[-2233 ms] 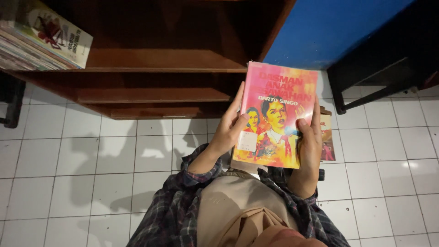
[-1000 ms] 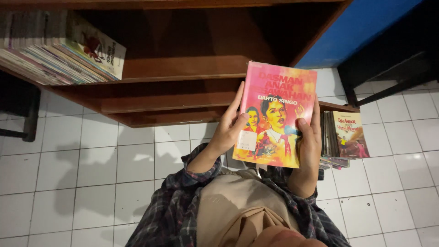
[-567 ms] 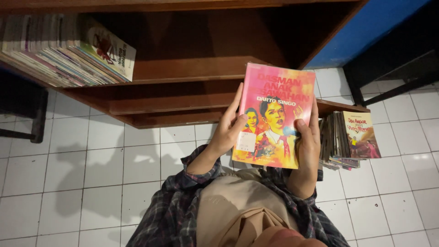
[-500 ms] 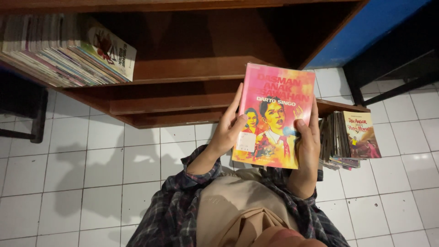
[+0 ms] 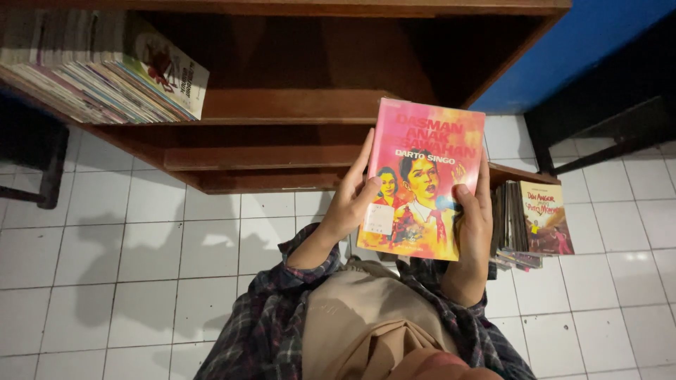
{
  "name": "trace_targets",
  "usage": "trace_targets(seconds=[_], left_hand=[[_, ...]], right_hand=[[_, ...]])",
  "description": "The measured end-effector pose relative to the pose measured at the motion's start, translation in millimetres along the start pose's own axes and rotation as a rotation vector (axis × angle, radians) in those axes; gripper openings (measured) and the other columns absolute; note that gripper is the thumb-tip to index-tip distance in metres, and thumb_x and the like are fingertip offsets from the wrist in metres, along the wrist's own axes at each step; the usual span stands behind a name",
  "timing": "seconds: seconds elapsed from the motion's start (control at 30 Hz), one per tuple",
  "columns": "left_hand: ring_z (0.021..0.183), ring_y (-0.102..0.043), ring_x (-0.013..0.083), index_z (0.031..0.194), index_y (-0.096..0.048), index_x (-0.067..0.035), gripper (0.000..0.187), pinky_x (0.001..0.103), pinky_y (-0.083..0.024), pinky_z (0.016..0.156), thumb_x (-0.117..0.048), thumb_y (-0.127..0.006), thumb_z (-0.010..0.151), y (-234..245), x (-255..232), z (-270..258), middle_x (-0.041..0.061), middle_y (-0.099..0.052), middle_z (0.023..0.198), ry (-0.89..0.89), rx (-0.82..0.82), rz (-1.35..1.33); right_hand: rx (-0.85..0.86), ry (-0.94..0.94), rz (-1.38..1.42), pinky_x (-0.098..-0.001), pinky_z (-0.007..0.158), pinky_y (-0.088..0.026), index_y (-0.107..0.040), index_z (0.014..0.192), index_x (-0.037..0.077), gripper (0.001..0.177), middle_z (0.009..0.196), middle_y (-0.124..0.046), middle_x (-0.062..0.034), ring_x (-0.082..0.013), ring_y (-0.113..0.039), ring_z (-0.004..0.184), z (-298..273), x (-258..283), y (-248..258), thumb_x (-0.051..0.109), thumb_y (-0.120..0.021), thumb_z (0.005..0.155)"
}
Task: Sorting and inspecting books by picking them up from a shelf or pile and placing them into a new arrangement.
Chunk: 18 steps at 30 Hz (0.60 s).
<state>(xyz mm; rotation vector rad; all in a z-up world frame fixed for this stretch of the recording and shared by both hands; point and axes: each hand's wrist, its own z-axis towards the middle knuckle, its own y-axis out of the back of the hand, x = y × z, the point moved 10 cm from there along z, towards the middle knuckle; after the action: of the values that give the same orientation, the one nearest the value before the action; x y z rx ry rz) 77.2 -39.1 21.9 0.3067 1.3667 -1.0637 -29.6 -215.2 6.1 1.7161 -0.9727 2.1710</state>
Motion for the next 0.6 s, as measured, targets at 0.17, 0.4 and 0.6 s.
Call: trace_targets(seconds=[0.17, 0.4, 0.6], left_hand=[[0.106, -0.066, 0.0185, 0.163, -0.006, -0.022, 0.069, 0.033, -0.058, 0.09, -0.019, -0.043, 0.105, -11.8, -3.7, 4.2, 0.021, -0.064, 0.129, -0.012, -0.028, 0.014], [0.106, -0.065, 0.0177, 0.163, -0.005, -0.022, 0.069, 0.033, -0.058, 0.09, -0.02, -0.043, 0.105, -14.0, 11.7, 3.1, 0.02, -0.065, 0.128, -0.043, -0.086, 0.045], [0.103, -0.066, 0.0164, 0.163, -0.007, -0.022, 0.07, 0.032, -0.058, 0.089, -0.019, -0.044, 0.104, -13.4, 9.0, -3.0, 0.02, -0.065, 0.126, -0.063, -0.135, 0.049]], right_hand=[[0.033, -0.029, -0.023, -0.0392, 0.078, -0.064, -0.021, 0.164, 0.019, 0.07, 0.138, -0.058, -0.0195, -0.0268, -0.068, 0.109, 8.3, 4.8, 6.5, 0.02, -0.051, 0.101], [0.095, -0.046, 0.006, -0.0406, 0.076, -0.064, -0.021, 0.164, 0.019, 0.07, 0.136, -0.058, -0.022, -0.0297, -0.069, 0.107, 16.4, 12.6, 4.9, 0.021, -0.051, 0.101], [0.145, -0.082, 0.0, -0.0438, 0.077, -0.064, -0.021, 0.164, 0.02, 0.069, 0.136, -0.058, -0.0222, -0.0317, -0.068, 0.109, 21.6, 4.8, 6.2, 0.019, -0.049, 0.101]])
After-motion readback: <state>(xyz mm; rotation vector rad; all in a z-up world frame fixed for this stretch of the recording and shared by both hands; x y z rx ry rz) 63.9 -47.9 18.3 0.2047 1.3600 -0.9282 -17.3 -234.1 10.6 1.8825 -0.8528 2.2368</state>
